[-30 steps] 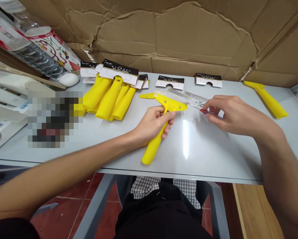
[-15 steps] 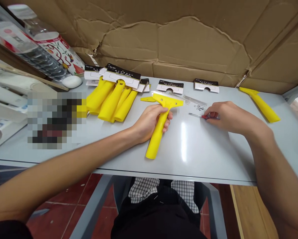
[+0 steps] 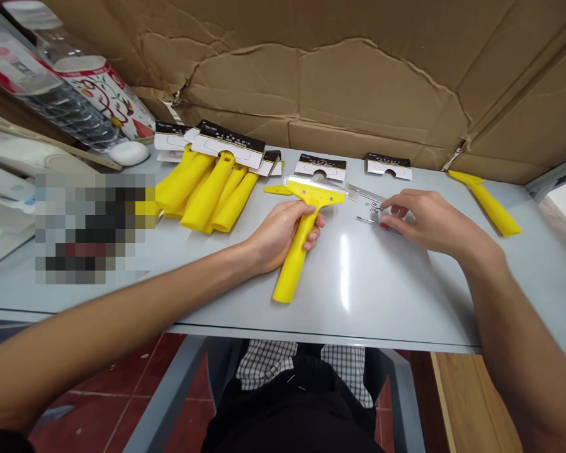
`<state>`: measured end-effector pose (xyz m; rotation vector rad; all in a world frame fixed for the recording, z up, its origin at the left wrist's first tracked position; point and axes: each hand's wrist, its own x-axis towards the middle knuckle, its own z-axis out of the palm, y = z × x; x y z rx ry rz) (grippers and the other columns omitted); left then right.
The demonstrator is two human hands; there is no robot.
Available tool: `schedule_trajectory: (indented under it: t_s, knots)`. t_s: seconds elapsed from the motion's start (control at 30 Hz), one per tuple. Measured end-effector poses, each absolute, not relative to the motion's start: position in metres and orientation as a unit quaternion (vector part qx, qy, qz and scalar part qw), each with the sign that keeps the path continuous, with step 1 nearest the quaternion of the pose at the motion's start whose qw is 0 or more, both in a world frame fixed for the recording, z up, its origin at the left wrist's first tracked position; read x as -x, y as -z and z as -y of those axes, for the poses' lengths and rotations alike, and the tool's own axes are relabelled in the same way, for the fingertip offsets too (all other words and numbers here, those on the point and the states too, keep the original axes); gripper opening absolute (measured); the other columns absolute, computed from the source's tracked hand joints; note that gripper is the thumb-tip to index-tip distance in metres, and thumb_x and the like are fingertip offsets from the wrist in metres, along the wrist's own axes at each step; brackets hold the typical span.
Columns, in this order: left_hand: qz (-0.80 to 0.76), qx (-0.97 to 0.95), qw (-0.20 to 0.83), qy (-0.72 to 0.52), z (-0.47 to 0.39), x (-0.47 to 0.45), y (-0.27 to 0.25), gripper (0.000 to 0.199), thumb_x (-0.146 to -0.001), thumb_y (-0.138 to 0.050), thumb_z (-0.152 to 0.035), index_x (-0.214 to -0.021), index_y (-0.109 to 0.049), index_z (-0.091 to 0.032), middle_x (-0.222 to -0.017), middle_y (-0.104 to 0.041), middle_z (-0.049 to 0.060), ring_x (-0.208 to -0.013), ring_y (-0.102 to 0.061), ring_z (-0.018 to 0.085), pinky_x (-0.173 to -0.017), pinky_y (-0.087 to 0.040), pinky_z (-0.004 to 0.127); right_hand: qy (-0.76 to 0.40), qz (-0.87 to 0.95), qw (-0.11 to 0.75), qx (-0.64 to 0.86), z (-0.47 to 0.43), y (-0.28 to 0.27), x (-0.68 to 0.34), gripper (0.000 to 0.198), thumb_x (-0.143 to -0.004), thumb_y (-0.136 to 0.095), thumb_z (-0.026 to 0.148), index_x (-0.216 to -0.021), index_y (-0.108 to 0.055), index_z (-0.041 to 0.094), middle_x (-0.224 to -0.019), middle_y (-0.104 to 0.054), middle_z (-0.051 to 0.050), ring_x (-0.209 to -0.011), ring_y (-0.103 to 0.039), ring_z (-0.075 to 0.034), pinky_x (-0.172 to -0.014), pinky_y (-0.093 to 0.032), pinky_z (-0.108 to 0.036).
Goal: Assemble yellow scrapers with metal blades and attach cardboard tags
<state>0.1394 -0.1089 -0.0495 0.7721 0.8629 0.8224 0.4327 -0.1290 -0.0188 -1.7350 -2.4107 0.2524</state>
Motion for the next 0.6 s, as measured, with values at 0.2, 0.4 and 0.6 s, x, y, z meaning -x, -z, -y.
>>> schedule_trajectory:
  t_s: [0.2, 0.4, 0.6]
  knots:
    - [-0.404, -0.411, 0.744, -0.338, 0.115, -0.139, 0.046, 0.024, -0.096, -0.057, -0.024, -0.074, -0.062, -0.015, -0.06, -0.055, 0.003, -0.045, -0.045, 0.009, -0.043, -0.037, 0.021, -0.011, 0.795, 0.194, 0.574, 0.12, 0.037, -0.422, 0.04, -0.107, -0.048, 0.029, -0.123, -0.084, 0.021, -0.113, -0.075, -0.014, -0.093, -0.07, -0.028, -0.084, -0.055, -0.045]
    - [-0.417, -0.471, 0.715, -0.304, 0.123, -0.141, 0.041, 0.033, -0.101, -0.05, -0.027, -0.072, -0.063, -0.016, -0.051, -0.051, 0.003, -0.04, -0.043, 0.01, -0.044, -0.036, 0.022, 0.032, 0.806, 0.142, 0.574, 0.106, 0.048, -0.411, 0.043, -0.109, -0.046, 0.026, -0.122, -0.086, 0.021, -0.114, -0.074, -0.018, -0.104, -0.066, -0.034, -0.086, -0.046, -0.048]
    - [-0.421, -0.485, 0.708, -0.293, 0.122, -0.142, 0.044, 0.044, -0.105, -0.041, -0.03, -0.07, -0.064, -0.017, -0.049, -0.051, 0.004, -0.039, -0.043, 0.011, -0.044, -0.036, 0.024, 0.051, 0.809, 0.081, 0.58, 0.1, 0.048, -0.401, 0.038, -0.105, -0.049, 0.022, -0.104, -0.086, 0.019, -0.11, -0.076, -0.019, -0.104, -0.061, -0.036, -0.082, -0.036, -0.048]
